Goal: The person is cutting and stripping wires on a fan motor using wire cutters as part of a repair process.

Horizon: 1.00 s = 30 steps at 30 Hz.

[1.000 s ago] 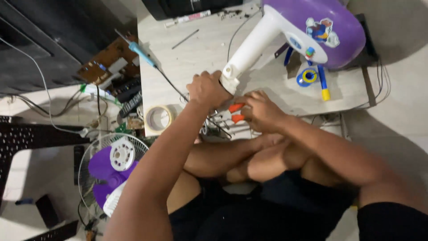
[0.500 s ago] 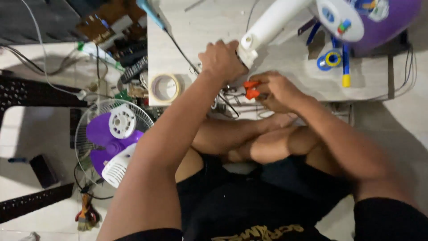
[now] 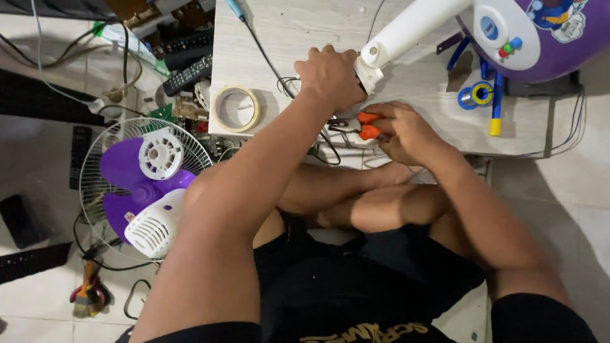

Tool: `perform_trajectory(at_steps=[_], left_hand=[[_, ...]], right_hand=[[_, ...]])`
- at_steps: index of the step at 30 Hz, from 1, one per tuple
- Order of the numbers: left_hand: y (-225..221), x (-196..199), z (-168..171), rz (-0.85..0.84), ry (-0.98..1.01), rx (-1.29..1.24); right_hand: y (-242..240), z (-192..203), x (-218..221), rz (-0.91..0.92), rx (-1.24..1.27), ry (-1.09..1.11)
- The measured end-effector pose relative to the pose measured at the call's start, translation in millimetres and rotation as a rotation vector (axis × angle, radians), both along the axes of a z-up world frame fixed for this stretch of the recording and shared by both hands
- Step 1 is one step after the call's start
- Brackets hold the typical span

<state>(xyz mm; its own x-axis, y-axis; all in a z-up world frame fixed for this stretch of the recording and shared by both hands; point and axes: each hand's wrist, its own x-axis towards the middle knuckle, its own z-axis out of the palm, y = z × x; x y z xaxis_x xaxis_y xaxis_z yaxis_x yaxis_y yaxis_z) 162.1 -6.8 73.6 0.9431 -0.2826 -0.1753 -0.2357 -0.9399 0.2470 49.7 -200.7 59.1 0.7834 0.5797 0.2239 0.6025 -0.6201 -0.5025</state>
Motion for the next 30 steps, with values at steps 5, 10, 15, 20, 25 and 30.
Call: perform_trajectory(at_steps=[5,10,15,20,25,30], left_hand=[[-1,2,-5,-0.001,-0.050,-0.019],[0,0,0,-0.007,-0.023,-0.012],[-1,0,0,-0.002,-0.017,0.020],[2,-3,1,-0.001,-0.035,-0.001],[4,-7,7,-0.035,-0.119,-0.025],[-4,-3,20,-0.047,-0.071,0.006]], right_hand=[[2,13,-2,0.018,-0.233,-0.216],[15,33,-6,0.015,-0.166,-0.295],[10,0,-3,-0.023,-0.203,-0.211],[10,-11,-13,-0.002,-0.028,-0.058],[-68,4,14,-0.224,1.495,0.005],[-85,81,-9,-0.319,0.292,-0.428]])
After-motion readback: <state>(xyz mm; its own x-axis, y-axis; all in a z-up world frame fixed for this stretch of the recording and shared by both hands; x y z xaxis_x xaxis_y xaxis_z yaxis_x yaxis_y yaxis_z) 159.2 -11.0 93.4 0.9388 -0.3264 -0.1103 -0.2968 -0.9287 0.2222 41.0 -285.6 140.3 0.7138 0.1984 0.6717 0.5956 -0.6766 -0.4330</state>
